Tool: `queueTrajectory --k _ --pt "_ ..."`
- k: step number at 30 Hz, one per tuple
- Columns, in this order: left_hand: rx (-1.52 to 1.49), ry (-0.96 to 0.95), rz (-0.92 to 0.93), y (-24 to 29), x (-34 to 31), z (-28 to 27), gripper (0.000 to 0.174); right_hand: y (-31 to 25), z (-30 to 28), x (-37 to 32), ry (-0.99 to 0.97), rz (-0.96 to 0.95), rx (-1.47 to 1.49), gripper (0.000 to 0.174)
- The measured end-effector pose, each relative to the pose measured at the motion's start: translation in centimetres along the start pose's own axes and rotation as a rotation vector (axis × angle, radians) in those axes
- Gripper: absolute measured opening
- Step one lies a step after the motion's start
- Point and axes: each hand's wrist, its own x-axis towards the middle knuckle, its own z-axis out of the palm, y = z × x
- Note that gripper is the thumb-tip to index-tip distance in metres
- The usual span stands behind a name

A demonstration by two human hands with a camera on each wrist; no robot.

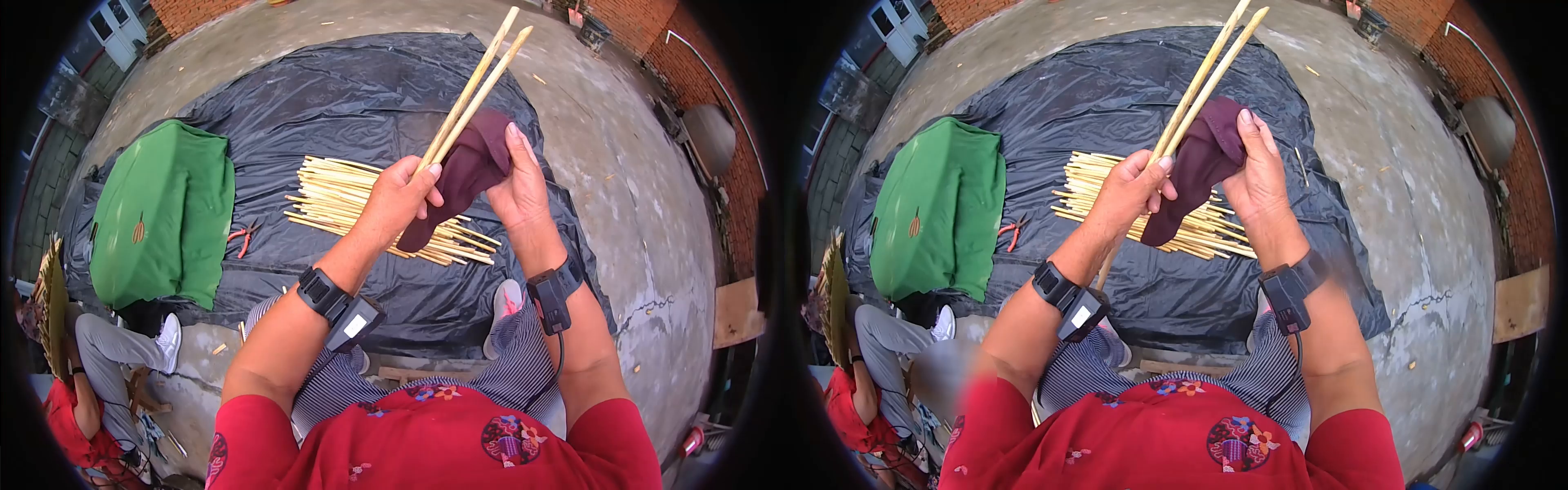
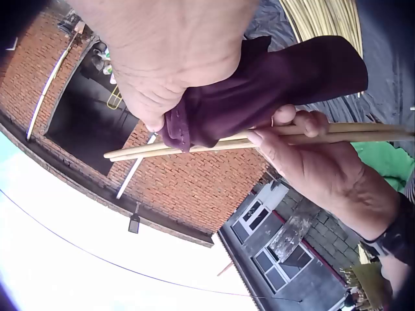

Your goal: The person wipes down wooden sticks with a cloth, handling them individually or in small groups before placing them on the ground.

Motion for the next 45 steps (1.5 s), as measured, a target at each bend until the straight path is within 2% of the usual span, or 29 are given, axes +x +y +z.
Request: queueTrajectory --k 2,5,8,11,13,14,17,21,23,30,33,35,42,45 --pt "-0.131 -0.005 -0.024 -0.4 0.5 0.6 0.019 0.7 2.0 -1.7 -0.129 0.013 -0.121 0.032" --pt "-0.193 0.016 -0.061 -0.7 0.7 1.0 0.019 1.4 2.8 -2.6 -0.195 -0.008 -0.358 0.036" --pt "-0.230 0.047 -0.039 -1.7 1.4 1.3 0.019 0.9 3.0 -2.6 -0.209 0.073 -0.381 0.037" --pt "-0.249 0.054 -0.005 -1.5 1.5 1.8 0.019 1.2 2.4 -2.3 -0.101 0.033 -0.379 0.035" --pt "-0.270 0.051 0.034 -1.3 1.2 2.5 0.020 1.2 1.7 -2.2 -0.120 0.135 -0.340 0.032" --pt "-0.258 0.039 -0.005 -1.1 0.9 2.9 0.020 1.2 1.6 -2.1 -0.130 0.186 -0.321 0.030" --pt "-0.257 0.025 0.009 -2.4 1.3 3.2 0.021 1.1 1.4 -2.4 -0.116 0.204 -0.371 0.025" --pt "-0.401 -0.011 0.044 -2.3 1.3 3.9 0.022 1.2 1.5 -2.3 -0.051 0.093 -0.375 0.016" --pt "-0.363 -0.047 0.031 -2.3 1.2 3.7 0.022 1.4 1.0 -2.0 -0.026 0.072 -0.392 0.014" --pt "-0.472 -0.044 0.021 -0.9 0.4 3.9 0.020 1.2 1.6 -2.4 -0.087 0.037 -0.376 0.017" --pt "-0.405 0.006 0.049 -1.5 0.9 3.6 0.017 1.0 1.9 -2.5 -0.134 0.070 -0.366 0.016" --pt "-0.427 -0.036 0.035 -2.2 0.9 3.7 0.019 0.8 1.6 -2.3 -0.164 0.116 -0.388 0.015" --pt "-0.388 -0.052 0.044 -1.4 0.3 4.3 0.014 0.7 1.9 -1.7 -0.052 -0.017 -0.414 0.013" --pt "-0.261 -0.066 0.005 -2.0 -0.1 4.5 0.017 -0.6 1.1 -0.7 -0.001 -0.100 -0.357 0.013"
